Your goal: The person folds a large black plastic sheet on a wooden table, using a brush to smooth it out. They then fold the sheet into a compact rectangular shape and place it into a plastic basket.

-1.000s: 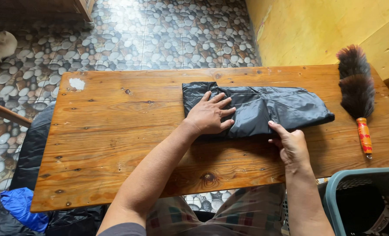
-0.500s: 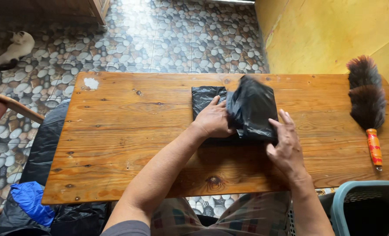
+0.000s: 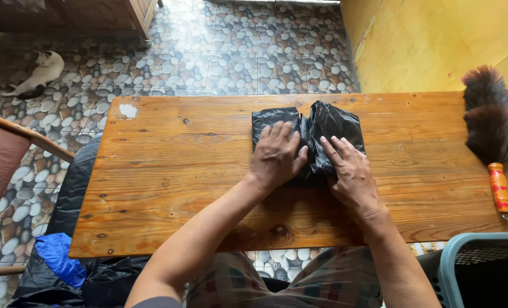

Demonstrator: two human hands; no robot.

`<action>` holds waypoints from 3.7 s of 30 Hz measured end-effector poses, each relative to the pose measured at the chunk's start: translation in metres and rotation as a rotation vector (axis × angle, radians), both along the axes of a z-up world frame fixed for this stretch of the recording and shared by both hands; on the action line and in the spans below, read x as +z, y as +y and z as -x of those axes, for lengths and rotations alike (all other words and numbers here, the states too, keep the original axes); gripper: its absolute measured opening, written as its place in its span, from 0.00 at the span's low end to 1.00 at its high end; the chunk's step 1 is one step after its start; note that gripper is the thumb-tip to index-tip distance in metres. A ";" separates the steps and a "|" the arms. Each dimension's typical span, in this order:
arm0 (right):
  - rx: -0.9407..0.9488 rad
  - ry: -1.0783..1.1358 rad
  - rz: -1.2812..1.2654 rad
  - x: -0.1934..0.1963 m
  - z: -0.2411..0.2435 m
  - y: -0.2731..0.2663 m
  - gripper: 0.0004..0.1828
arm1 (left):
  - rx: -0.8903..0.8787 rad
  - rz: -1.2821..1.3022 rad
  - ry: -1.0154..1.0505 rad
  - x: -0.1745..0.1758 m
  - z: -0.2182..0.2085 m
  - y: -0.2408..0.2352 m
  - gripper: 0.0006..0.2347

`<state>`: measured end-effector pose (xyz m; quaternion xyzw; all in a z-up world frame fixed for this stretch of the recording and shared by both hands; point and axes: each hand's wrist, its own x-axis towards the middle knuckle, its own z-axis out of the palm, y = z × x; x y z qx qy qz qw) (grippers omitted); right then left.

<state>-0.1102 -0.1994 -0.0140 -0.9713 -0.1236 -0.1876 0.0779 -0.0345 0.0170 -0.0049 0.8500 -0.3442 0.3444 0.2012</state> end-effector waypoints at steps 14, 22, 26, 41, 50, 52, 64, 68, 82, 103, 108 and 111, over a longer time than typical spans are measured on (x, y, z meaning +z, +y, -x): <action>0.004 0.139 0.044 0.001 0.005 0.005 0.48 | -0.084 -0.142 0.394 0.000 0.033 0.036 0.43; 0.048 0.099 0.101 0.002 0.003 0.007 0.50 | -0.144 0.134 0.393 -0.009 0.028 0.037 0.40; 0.069 0.104 0.131 0.002 0.002 0.008 0.50 | -0.148 0.075 0.330 -0.010 0.029 0.037 0.39; 0.103 0.083 0.162 -0.001 -0.001 0.005 0.48 | -0.077 -0.258 0.207 -0.011 0.035 0.025 0.39; 0.185 0.297 -0.016 0.031 -0.012 -0.015 0.36 | -0.049 -0.354 0.305 -0.005 0.035 0.022 0.36; 0.179 0.268 -0.047 0.027 -0.028 -0.018 0.28 | -0.050 -0.363 0.316 -0.005 0.035 0.021 0.36; -0.052 0.117 0.046 -0.001 -0.058 0.025 0.29 | -0.066 -0.272 0.289 -0.006 0.037 0.027 0.38; -0.044 0.089 0.104 -0.006 -0.061 0.023 0.28 | -0.076 -0.182 0.279 -0.005 0.035 0.027 0.38; -0.063 0.089 0.076 -0.011 -0.063 0.029 0.26 | -0.069 -0.310 0.301 0.004 0.038 0.021 0.36; -0.051 0.000 -0.372 0.007 -0.058 0.002 0.29 | -0.020 -0.393 0.450 0.006 0.027 0.015 0.24; -0.541 0.280 -0.307 0.027 -0.023 -0.036 0.42 | -0.030 -0.355 0.436 0.002 0.029 0.017 0.23; -0.592 0.417 -0.331 0.015 -0.009 -0.052 0.48 | -0.034 -0.334 0.435 0.001 0.029 0.017 0.23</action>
